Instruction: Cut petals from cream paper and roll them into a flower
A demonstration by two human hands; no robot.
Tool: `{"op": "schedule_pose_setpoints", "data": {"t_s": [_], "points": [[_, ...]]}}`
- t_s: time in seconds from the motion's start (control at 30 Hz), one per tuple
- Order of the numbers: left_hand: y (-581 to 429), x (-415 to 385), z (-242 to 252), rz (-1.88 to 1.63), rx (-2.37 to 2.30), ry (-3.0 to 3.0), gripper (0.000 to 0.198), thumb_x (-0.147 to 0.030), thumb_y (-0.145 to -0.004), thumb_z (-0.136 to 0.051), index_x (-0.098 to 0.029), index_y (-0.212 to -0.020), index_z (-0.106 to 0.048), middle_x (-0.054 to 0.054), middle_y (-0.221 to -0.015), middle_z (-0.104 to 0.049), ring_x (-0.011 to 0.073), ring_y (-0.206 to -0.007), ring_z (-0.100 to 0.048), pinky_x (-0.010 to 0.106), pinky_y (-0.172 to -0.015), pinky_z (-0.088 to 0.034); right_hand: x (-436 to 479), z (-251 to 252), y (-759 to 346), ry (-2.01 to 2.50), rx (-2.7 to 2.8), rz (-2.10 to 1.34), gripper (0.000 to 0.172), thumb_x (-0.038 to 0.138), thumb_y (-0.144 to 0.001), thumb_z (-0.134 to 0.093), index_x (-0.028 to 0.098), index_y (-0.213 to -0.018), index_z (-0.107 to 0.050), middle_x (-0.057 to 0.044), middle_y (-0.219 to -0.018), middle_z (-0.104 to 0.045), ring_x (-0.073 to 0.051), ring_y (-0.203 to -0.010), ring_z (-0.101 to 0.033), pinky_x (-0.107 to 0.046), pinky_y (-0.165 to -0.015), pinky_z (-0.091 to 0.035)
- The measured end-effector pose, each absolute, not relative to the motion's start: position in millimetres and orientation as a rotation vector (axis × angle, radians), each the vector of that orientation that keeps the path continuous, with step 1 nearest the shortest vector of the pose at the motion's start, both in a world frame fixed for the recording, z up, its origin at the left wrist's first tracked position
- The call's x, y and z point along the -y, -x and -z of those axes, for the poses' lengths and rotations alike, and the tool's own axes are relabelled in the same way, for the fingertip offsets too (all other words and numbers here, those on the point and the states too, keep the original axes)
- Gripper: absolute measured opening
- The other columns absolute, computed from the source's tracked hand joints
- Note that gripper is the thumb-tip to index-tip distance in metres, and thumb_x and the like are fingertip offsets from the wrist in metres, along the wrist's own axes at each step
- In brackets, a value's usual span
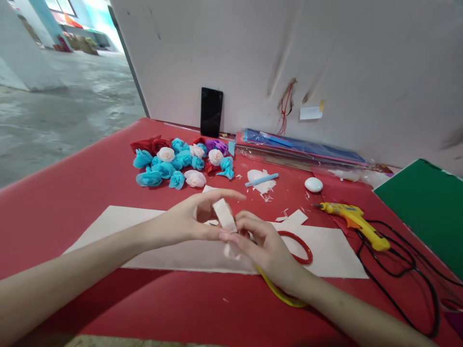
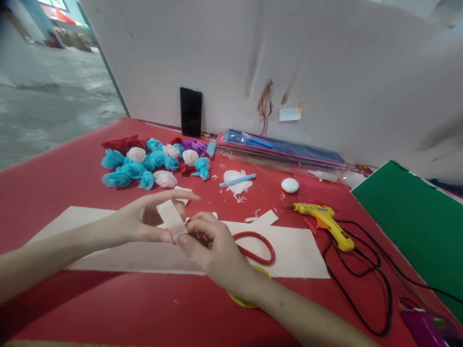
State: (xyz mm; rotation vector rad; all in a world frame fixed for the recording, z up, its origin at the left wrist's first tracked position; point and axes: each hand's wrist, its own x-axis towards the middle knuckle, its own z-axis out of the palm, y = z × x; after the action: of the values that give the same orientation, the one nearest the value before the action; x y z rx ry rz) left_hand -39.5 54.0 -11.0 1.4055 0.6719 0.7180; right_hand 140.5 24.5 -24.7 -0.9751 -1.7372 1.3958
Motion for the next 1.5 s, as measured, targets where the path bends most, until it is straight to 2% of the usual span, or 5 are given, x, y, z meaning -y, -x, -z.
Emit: {"op": "schedule_pose_setpoints", "data": {"t_s": [0.17, 0.4, 0.73, 1.3, 1.5], "points": [[33.4, -45.0, 9.9, -0.757, -0.858, -1.77, 0.012, -0.029, -0.081, -0.052, -0.018, -0.08, -0.053, -0.003, -0.074, -0.055, 0.0112, -0.069, -0.054, 0.02, -0.062, -0.045, -21.0, 20.5, -140.3, 1.05, 1.665, -1.347, 0.02, 0.025, -0.085, -0.051, 0.017, -0.066, -0.049, 0.003, -0.067, -0.041, -0.011, -0.064, -0.039, -0.025, -0.061, -0.031], [22.7, -38.0, 12.9, -0.86, -0.989, -2.061, 0.031, -0.023, -0.086, -0.038, -0.018, -0.056, -0.04, -0.006, -0.054, -0.044, 0.0085, -0.051, -0.042, 0.019, -0.052, -0.037, -18.5, 21.9, -139.1, 1.073, 1.594, -1.402, 0.017, 0.027, -0.085, -0.05, 0.017, -0.073, -0.056, 0.003, -0.07, -0.045, -0.01, -0.067, -0.041, -0.024, -0.062, -0.033], [27.0, -39.8, 8.3, -0.816, -1.038, -1.657, 0.032, -0.034, -0.087, -0.039, -0.017, -0.062, -0.047, -0.006, -0.052, -0.044, 0.0083, -0.049, -0.044, 0.018, -0.05, -0.04, -15.6, 13.9, -136.2, 0.881, 1.502, -1.907, 0.015, 0.025, -0.088, -0.043, 0.014, -0.091, -0.052, -0.001, -0.068, -0.06, -0.009, -0.059, -0.042, -0.023, -0.06, -0.034], [26.3, -39.3, 6.1, -0.821, -0.982, -1.73, 0.03, -0.033, -0.085, -0.041, -0.016, -0.06, -0.048, -0.005, -0.057, -0.044, 0.0087, -0.053, -0.043, 0.017, -0.051, -0.039, -18.8, 17.6, -139.1, 0.756, 1.282, -2.28, 0.013, 0.025, -0.083, -0.049, 0.012, -0.079, -0.052, -0.001, -0.062, -0.061, -0.002, -0.04, -0.046, -0.016, -0.041, -0.026], [26.8, -39.3, 7.9, -0.862, -0.971, -1.691, 0.026, -0.03, -0.085, -0.042, -0.017, -0.064, -0.05, -0.005, -0.059, -0.044, 0.0089, -0.055, -0.041, 0.016, -0.053, -0.04, -15.8, 20.6, -137.3, 0.772, 1.267, -2.347, 0.024, 0.028, -0.085, -0.041, 0.016, -0.065, -0.042, 0.005, -0.047, -0.047, -0.004, -0.037, -0.041, -0.016, -0.038, -0.027]]}}
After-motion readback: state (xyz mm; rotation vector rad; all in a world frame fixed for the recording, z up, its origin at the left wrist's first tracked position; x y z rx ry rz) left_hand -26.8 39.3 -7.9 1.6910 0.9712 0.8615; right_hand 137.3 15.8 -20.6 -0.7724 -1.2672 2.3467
